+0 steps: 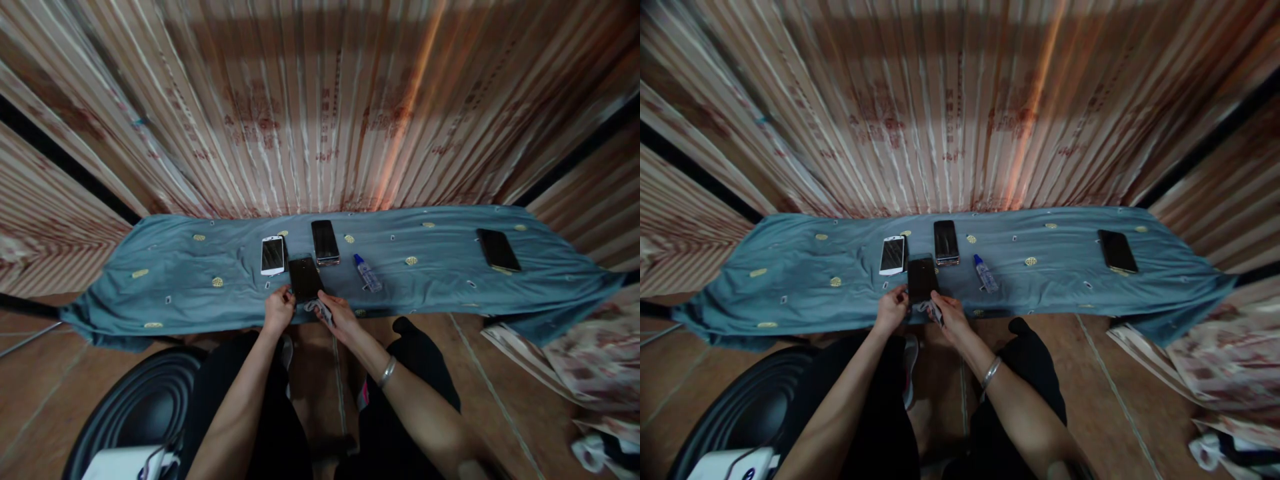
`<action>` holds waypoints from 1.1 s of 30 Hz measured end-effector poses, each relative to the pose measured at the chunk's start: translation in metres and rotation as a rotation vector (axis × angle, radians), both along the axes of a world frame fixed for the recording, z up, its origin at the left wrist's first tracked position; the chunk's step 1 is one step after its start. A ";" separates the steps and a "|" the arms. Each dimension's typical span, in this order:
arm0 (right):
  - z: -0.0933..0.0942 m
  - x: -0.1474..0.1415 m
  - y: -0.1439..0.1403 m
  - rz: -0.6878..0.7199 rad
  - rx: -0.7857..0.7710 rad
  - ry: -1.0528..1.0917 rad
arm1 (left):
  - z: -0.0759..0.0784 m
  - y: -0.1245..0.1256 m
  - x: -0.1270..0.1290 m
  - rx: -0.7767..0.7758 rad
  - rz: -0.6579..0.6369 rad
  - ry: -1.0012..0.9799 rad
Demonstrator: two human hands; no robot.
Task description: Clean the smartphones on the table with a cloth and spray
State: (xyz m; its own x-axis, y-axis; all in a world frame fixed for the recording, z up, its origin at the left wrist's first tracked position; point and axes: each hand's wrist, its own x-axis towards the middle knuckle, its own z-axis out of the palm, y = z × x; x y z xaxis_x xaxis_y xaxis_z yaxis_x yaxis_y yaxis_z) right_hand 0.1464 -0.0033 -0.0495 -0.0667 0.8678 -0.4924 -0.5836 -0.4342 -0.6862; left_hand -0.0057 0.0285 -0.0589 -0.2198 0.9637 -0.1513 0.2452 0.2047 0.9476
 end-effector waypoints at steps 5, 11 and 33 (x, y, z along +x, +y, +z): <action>0.007 -0.002 0.013 0.087 0.030 -0.046 | 0.002 0.001 0.004 -0.065 -0.013 -0.131; 0.006 0.004 0.017 0.140 0.056 -0.136 | 0.006 -0.001 0.008 -0.081 -0.013 -0.250; 0.002 0.004 0.019 0.227 0.108 -0.252 | 0.026 -0.012 0.021 -0.182 0.091 -0.781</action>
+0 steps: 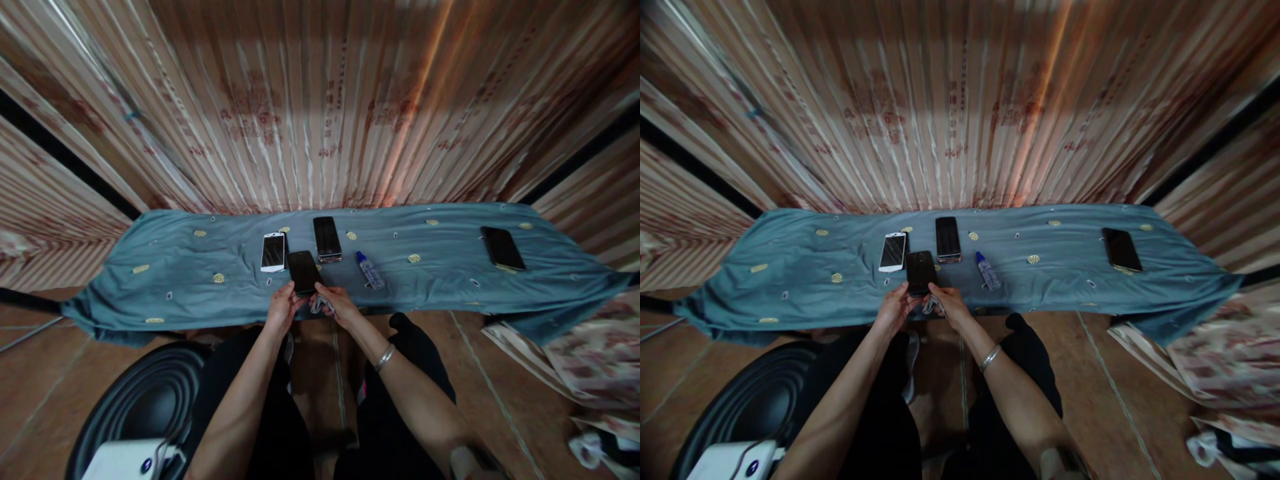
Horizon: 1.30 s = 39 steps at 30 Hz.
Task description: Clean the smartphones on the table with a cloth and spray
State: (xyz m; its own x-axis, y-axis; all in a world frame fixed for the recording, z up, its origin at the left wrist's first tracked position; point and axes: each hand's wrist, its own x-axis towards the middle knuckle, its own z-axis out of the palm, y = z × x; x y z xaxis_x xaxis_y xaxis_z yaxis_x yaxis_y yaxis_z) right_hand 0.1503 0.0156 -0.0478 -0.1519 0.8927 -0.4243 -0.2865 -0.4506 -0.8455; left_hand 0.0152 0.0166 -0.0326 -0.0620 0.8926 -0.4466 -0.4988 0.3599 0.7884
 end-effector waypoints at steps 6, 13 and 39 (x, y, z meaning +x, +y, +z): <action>0.005 0.022 -0.003 0.114 0.032 -0.019 | -0.001 0.001 -0.001 -0.001 0.065 -0.005; 0.004 0.051 -0.011 0.070 0.084 -0.063 | 0.003 -0.003 -0.005 0.062 0.011 -0.007; 0.000 0.044 -0.017 0.081 0.130 -0.006 | 0.007 -0.015 -0.007 0.150 -0.172 0.110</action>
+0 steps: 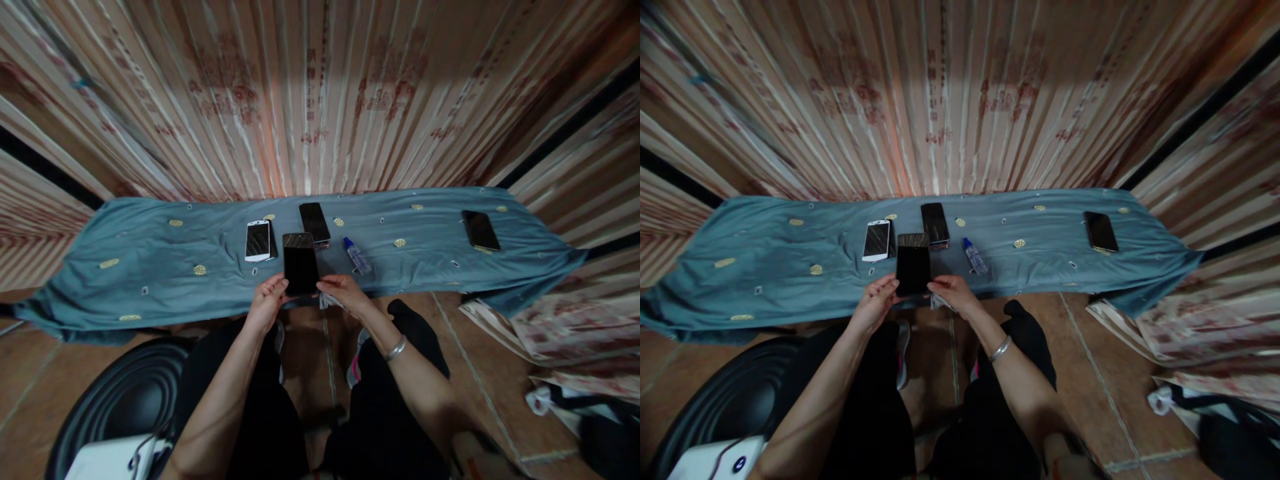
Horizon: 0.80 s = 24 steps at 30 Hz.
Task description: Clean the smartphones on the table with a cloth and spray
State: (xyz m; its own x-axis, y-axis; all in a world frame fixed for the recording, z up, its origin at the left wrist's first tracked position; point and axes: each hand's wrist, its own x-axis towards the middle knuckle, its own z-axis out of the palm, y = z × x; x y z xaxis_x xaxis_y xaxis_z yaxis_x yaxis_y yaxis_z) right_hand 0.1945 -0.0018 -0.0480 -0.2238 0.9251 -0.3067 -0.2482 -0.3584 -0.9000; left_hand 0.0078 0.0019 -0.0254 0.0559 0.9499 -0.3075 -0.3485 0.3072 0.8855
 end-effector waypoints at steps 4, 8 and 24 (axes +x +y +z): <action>-0.010 -0.002 0.001 -0.011 0.049 -0.069 | 0.000 0.000 0.001 0.051 -0.059 0.086; -0.018 -0.003 0.003 -0.028 0.148 -0.238 | -0.003 0.001 0.002 0.113 -0.072 0.208; 0.012 0.008 -0.013 -0.083 0.490 -0.556 | 0.002 0.003 0.010 0.078 0.115 0.078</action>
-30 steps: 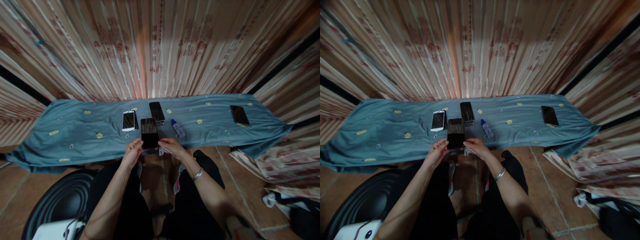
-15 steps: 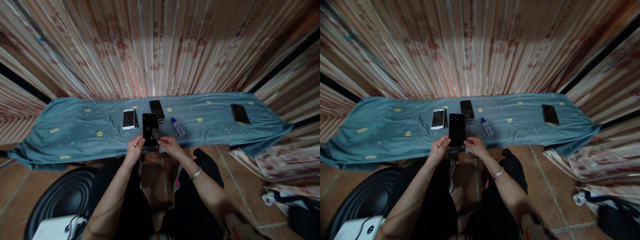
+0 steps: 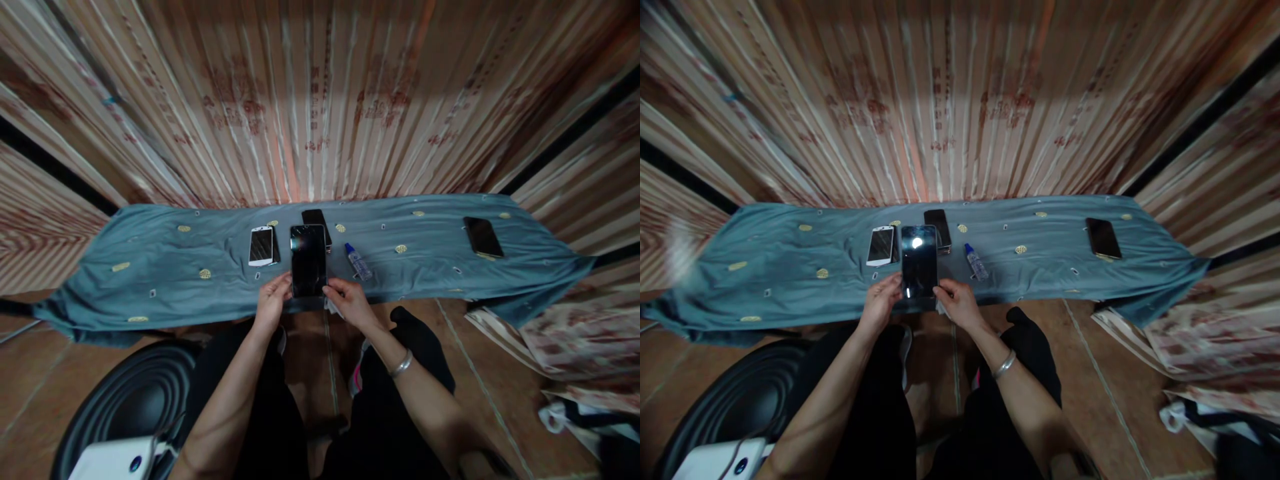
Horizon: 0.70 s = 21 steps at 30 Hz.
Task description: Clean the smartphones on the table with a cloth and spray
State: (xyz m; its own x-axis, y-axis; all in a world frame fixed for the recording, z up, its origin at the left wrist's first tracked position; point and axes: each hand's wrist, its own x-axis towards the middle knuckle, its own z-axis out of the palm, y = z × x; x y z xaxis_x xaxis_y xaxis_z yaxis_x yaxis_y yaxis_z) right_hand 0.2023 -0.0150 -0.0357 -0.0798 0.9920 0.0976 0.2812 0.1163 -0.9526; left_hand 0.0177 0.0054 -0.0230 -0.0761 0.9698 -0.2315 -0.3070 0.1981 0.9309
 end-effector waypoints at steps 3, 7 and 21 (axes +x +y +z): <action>0.002 0.006 -0.002 0.053 -0.030 0.050 | 0.007 0.004 0.004 -0.059 0.000 -0.183; 0.001 0.009 -0.007 0.101 -0.053 0.055 | 0.015 0.013 0.015 -0.067 0.017 -0.357; 0.007 0.068 0.011 -0.105 -0.245 0.423 | 0.009 0.003 0.046 -0.184 -0.172 -0.227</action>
